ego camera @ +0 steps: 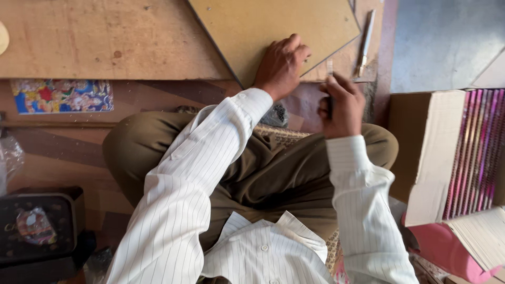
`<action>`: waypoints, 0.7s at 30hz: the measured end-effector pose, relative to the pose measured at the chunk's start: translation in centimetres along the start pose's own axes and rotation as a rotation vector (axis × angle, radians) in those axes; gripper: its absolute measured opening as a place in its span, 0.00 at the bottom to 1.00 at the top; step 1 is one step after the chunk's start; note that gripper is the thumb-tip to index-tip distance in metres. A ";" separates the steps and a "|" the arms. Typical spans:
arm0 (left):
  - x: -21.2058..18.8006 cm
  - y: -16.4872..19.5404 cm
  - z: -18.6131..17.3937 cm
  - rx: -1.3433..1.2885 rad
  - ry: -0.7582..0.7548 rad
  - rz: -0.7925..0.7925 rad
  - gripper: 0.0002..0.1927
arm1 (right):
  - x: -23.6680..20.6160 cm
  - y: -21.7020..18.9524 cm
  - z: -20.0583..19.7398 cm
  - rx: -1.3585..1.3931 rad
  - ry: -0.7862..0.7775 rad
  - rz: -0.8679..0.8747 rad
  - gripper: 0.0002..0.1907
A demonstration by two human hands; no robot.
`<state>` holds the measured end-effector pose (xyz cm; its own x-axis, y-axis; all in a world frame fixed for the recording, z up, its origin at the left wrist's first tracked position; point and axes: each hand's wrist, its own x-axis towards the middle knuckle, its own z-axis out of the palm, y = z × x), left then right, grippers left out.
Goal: The person sits on the floor and uses a screwdriver to tighten screws into the back of a picture frame. They repeatedly insert screws, turn the screwdriver, and reposition the frame to access different screw holes.
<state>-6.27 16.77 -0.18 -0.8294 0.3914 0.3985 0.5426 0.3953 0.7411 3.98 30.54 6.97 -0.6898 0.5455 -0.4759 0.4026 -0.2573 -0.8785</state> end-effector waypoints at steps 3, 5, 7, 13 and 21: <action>-0.3 -0.2 -0.3 -0.022 -0.019 -0.044 0.10 | -0.8 0.3 -1.0 -0.067 -0.088 -0.084 0.18; -0.5 -0.1 -0.3 -0.046 0.010 -0.007 0.10 | -1.0 0.5 -1.4 -0.114 -0.107 -0.158 0.18; -0.5 -0.1 -0.2 -0.050 0.023 0.010 0.10 | -1.1 0.8 -1.4 -0.178 -0.129 -0.218 0.16; -0.1 0.0 0.5 -0.064 -0.015 -0.021 0.10 | -1.2 0.9 -0.8 -0.625 -0.025 -0.480 0.12; 0.1 0.0 1.0 -0.051 -0.009 -0.025 0.10 | -0.1 -1.2 -1.9 -0.968 -0.083 -0.865 0.08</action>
<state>-6.22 17.64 -0.75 -0.8411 0.3898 0.3750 0.5144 0.3619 0.7774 4.74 32.33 8.18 -0.9635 0.1843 0.1944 0.0551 0.8467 -0.5293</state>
